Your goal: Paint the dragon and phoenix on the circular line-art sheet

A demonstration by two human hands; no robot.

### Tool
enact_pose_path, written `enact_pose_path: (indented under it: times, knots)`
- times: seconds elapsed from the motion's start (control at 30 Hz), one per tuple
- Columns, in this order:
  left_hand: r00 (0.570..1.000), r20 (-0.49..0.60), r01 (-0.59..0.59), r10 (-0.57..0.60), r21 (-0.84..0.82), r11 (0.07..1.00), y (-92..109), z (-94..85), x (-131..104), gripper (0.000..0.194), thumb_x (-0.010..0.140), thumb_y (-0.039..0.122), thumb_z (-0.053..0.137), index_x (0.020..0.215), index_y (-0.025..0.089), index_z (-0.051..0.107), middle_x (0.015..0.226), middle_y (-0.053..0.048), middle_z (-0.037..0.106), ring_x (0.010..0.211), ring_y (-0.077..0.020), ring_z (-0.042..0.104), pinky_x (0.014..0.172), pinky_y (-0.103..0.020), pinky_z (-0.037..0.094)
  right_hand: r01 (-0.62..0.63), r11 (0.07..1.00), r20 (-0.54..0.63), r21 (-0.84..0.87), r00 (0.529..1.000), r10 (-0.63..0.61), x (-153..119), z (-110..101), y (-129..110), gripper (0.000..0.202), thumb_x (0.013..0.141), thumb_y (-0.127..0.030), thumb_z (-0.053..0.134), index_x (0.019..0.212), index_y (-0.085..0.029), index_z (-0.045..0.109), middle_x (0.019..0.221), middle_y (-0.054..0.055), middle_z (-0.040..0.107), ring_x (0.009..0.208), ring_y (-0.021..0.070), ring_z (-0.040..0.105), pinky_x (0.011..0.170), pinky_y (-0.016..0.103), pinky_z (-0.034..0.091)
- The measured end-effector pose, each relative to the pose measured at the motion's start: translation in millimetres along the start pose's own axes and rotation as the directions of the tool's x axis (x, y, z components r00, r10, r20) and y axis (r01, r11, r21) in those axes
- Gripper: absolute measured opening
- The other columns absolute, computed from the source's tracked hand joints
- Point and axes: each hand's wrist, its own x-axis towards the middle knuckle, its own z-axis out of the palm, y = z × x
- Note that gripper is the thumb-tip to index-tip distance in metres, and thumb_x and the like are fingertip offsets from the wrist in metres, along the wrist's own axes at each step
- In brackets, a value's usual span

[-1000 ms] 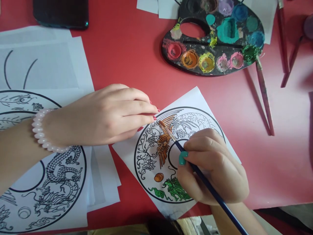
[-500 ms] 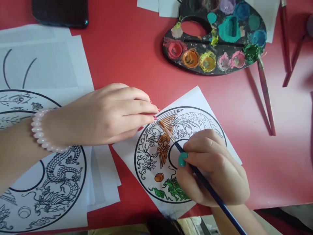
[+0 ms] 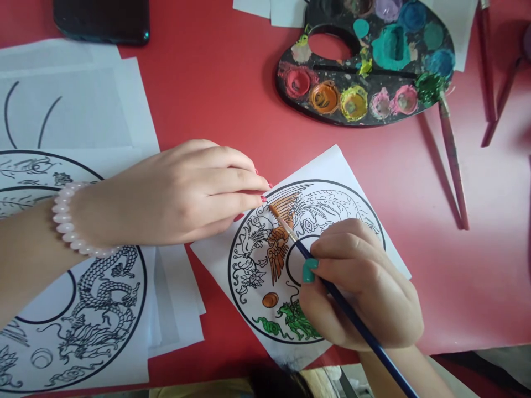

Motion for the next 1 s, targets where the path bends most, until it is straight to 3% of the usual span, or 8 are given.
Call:
enact_pose_path:
  times: [0.2, 0.53, 0.77, 0.93, 1.0]
  knots:
    - [1.000, 0.022, -0.005, 0.005, 0.033, 0.999, -0.1, -0.4, 0.0, 0.022, 0.089, 0.024, 0.052, 0.107, 0.027, 0.065, 0.112, -0.001, 0.066, 0.110, -0.0217, 0.056, 0.095, -0.039, 0.045, 0.012, 1.000, 0.022, -0.023, 1.000, -0.011, -1.2, -4.9, 9.6, 0.025, 0.066, 0.001, 0.055, 0.071, -0.020, 0.043, 0.063, 0.001, 0.048, 0.060, 0.0139, 0.049, 0.051, 0.032, 0.047]
    - [0.999, -0.008, -0.039, 0.040, 0.034, 0.999, -0.5, 0.1, -0.5, 0.021, 0.089, 0.021, 0.053, 0.105, 0.028, 0.065, 0.113, 0.000, 0.065, 0.109, -0.0214, 0.057, 0.093, -0.037, 0.046, -0.024, 1.000, -0.005, -0.004, 1.000, 0.024, -0.5, 1.7, 1.5, 0.026, 0.066, 0.003, 0.054, 0.068, -0.020, 0.042, 0.063, 0.001, 0.048, 0.060, 0.0141, 0.048, 0.050, 0.032, 0.045]
    - [0.997, 0.027, -0.077, 0.075, 0.113, 0.991, -1.4, -0.1, -1.8, 0.023, 0.091, 0.021, 0.050, 0.108, 0.028, 0.064, 0.116, -0.001, 0.064, 0.110, -0.0218, 0.055, 0.091, -0.038, 0.047, -0.118, 0.993, -0.183, -0.023, 0.977, 0.112, -3.7, 4.2, 7.6, 0.026, 0.065, 0.001, 0.051, 0.074, -0.021, 0.042, 0.065, 0.000, 0.046, 0.060, 0.0149, 0.049, 0.053, 0.034, 0.042]
    - [0.997, 0.015, -0.078, 0.076, 0.102, 0.992, -0.9, -0.3, -1.0, 0.023, 0.090, 0.021, 0.051, 0.108, 0.028, 0.064, 0.115, -0.001, 0.064, 0.109, -0.0216, 0.056, 0.092, -0.038, 0.047, -0.057, 0.998, -0.070, -0.031, 0.996, 0.055, -3.3, 1.7, 7.1, 0.026, 0.065, 0.000, 0.052, 0.073, -0.022, 0.042, 0.064, -0.001, 0.046, 0.059, 0.0143, 0.048, 0.052, 0.033, 0.044]
    - [0.997, 0.016, -0.073, 0.071, 0.098, 0.993, -0.5, -0.6, -0.4, 0.023, 0.090, 0.021, 0.052, 0.108, 0.028, 0.064, 0.114, 0.000, 0.065, 0.109, -0.0216, 0.056, 0.092, -0.038, 0.047, -0.073, 0.997, -0.087, -0.036, 0.994, 0.070, -3.3, 2.1, 6.8, 0.026, 0.065, 0.000, 0.052, 0.074, -0.022, 0.042, 0.064, -0.001, 0.046, 0.059, 0.0145, 0.048, 0.052, 0.033, 0.043]
